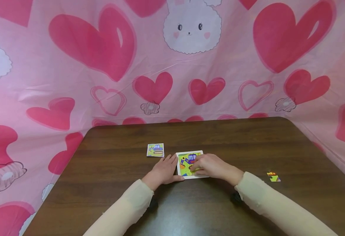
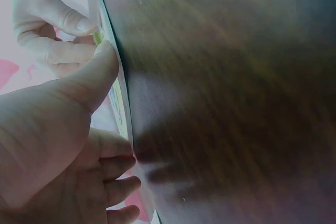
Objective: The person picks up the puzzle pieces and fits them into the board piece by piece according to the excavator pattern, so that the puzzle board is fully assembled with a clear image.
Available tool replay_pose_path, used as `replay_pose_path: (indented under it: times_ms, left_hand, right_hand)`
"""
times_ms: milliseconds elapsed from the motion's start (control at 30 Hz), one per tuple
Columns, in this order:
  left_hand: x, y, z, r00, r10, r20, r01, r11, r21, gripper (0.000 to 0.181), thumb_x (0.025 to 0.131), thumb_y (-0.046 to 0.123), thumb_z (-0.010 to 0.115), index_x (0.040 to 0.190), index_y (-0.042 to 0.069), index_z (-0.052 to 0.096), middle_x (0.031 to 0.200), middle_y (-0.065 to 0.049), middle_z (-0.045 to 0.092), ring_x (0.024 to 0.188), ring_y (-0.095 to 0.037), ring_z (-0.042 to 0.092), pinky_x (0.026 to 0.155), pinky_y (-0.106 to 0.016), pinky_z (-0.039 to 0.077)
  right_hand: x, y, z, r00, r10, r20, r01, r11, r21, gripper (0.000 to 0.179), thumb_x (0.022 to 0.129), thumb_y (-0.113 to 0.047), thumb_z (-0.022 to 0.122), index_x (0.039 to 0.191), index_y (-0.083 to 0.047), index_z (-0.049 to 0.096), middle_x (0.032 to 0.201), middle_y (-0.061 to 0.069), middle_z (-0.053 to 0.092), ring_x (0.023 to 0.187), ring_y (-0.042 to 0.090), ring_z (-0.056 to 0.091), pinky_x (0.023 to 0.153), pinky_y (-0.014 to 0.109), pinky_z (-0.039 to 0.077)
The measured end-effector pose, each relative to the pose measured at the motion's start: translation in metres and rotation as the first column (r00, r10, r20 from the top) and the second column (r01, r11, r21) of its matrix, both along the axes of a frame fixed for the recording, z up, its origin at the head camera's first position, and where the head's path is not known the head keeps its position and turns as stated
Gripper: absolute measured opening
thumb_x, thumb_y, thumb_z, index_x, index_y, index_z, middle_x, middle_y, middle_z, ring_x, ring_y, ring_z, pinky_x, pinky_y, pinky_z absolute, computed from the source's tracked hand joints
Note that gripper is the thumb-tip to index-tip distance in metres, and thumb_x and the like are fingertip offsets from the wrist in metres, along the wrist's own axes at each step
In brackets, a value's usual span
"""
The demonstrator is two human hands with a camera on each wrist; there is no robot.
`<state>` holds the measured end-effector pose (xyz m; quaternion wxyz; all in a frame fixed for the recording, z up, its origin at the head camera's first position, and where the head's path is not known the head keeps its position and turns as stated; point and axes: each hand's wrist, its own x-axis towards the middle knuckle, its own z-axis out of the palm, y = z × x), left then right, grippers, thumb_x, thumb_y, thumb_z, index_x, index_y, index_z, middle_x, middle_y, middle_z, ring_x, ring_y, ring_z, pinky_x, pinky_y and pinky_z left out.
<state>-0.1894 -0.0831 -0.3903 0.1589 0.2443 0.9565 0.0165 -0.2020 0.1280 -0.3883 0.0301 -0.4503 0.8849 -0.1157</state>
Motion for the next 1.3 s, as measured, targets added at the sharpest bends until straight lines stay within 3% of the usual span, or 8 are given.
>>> replay_pose_path:
  times_ms: [467,900,1100,1300]
  left_hand:
    - [0.002,0.0,0.002,1.0,-0.009,-0.01,0.009,1.0,-0.007,0.085,0.083,0.058,0.054,0.144,0.003,0.029,0.149,-0.011,0.023,0.134,-0.028,0.023,0.107,-0.042,0.02]
    - [0.002,0.0,0.001,0.999,-0.019,-0.025,0.019,1.0,-0.013,0.086,0.084,0.058,0.052,0.144,0.002,0.028,0.149,-0.011,0.023,0.135,-0.028,0.022,0.107,-0.042,0.019]
    - [0.002,0.0,0.0,1.0,-0.01,-0.013,0.01,1.0,-0.007,0.086,0.084,0.059,0.053,0.144,0.002,0.027,0.15,-0.01,0.022,0.135,-0.028,0.022,0.107,-0.042,0.019]
    - [0.003,0.0,0.001,1.0,-0.011,-0.014,0.011,1.0,0.007,0.086,0.084,0.058,0.054,0.144,0.002,0.028,0.149,-0.011,0.022,0.135,-0.028,0.022,0.107,-0.042,0.02]
  right_hand:
    - [0.001,0.001,-0.001,0.999,-0.014,0.048,0.014,1.0,0.003,0.017,0.081,-0.023,0.072,0.096,-0.017,0.074,0.088,-0.008,0.057,0.077,0.005,0.052,0.071,0.028,0.047]
    - [0.002,0.004,0.001,0.999,0.003,0.039,-0.003,1.0,-0.008,0.019,0.081,-0.022,0.072,0.099,-0.016,0.073,0.092,-0.006,0.059,0.081,0.007,0.054,0.073,0.029,0.048]
    - [0.002,0.014,0.007,0.994,-0.069,0.081,0.072,0.997,-0.032,0.032,0.082,-0.024,0.071,0.112,-0.014,0.068,0.108,-0.002,0.062,0.098,0.016,0.056,0.083,0.036,0.047]
    - [0.001,0.039,0.014,0.974,-0.153,0.166,0.173,0.978,-0.114,0.037,0.081,-0.022,0.072,0.115,-0.011,0.066,0.102,0.0,0.061,0.085,0.015,0.055,0.075,0.032,0.049]
